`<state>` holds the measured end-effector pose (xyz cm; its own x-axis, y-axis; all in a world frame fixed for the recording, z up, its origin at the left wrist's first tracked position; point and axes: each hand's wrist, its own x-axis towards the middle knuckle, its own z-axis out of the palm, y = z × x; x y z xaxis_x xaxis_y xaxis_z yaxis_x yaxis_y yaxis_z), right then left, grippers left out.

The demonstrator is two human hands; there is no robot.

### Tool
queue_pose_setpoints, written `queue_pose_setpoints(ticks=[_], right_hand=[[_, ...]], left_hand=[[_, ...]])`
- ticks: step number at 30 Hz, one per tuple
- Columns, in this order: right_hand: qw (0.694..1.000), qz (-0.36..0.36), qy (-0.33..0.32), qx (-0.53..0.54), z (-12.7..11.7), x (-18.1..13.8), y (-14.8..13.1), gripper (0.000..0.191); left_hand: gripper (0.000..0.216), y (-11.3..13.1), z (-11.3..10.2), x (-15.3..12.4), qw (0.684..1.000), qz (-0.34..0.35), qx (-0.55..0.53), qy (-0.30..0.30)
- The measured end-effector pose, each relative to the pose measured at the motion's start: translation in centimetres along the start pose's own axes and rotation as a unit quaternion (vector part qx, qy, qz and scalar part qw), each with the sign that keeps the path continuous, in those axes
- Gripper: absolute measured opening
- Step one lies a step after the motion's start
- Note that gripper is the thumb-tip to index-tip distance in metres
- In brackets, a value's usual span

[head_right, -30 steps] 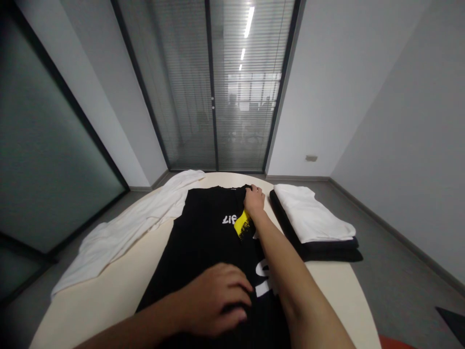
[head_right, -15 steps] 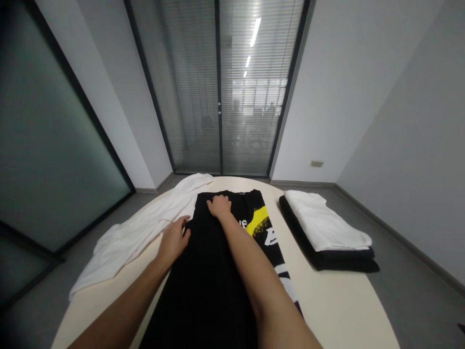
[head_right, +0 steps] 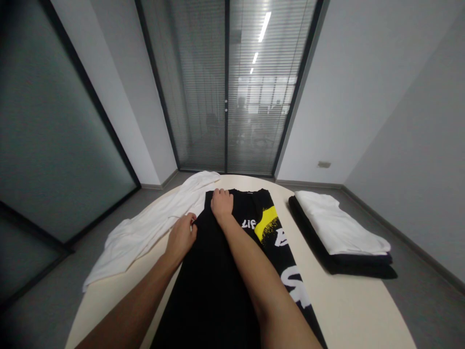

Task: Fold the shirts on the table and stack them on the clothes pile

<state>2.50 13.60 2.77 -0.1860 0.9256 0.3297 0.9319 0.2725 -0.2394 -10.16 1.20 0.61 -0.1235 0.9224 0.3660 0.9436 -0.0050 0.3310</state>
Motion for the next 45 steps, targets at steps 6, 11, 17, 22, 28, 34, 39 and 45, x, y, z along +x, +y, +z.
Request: queue_pose_setpoints(ticks=[6,11,17,22,28,34,39,45], right_hand=[[0.989,-0.08,-0.119,0.046,1.2,-2.2,-2.1,0.048],[0.97,-0.11,-0.184,0.114,0.9,-2.8,-1.2,0.058],[0.985,-0.024,-0.07,0.156,-0.5,-2.3,-1.2,0.036],[0.976,0.069,-0.112,0.173,-2.7,-1.1,-1.5,0.039],[0.977,0.058,-0.195,0.055,-4.6,-0.3,-1.9,0.054],[0.986,0.068,-0.143,0.047,-4.5,-0.6,-2.9,0.034],[0.981,0.105,-0.126,0.101,-4.7,-0.5,-1.1,0.031],[0.972,0.118,-0.111,0.17,-4.7,0.2,3.5,0.023]], left_hand=[[0.014,0.4,0.0,0.1,1.0,-0.012,0.004,-0.001],[0.015,0.9,-0.3,-0.1,0.998,-0.057,0.016,-0.002],[0.018,0.8,0.4,0.0,0.987,-0.093,-0.127,0.013],[0.016,2.3,0.8,-0.1,0.952,-0.088,-0.289,0.047],[0.015,4.2,0.3,-1.2,0.943,-0.053,-0.328,0.025],[0.022,4.5,-1.1,-2.2,0.974,-0.068,-0.214,-0.033],[0.026,4.5,-2.6,-3.3,0.991,-0.044,-0.012,-0.126],[0.01,7.4,-4.0,-3.6,0.984,0.033,-0.131,-0.117]])
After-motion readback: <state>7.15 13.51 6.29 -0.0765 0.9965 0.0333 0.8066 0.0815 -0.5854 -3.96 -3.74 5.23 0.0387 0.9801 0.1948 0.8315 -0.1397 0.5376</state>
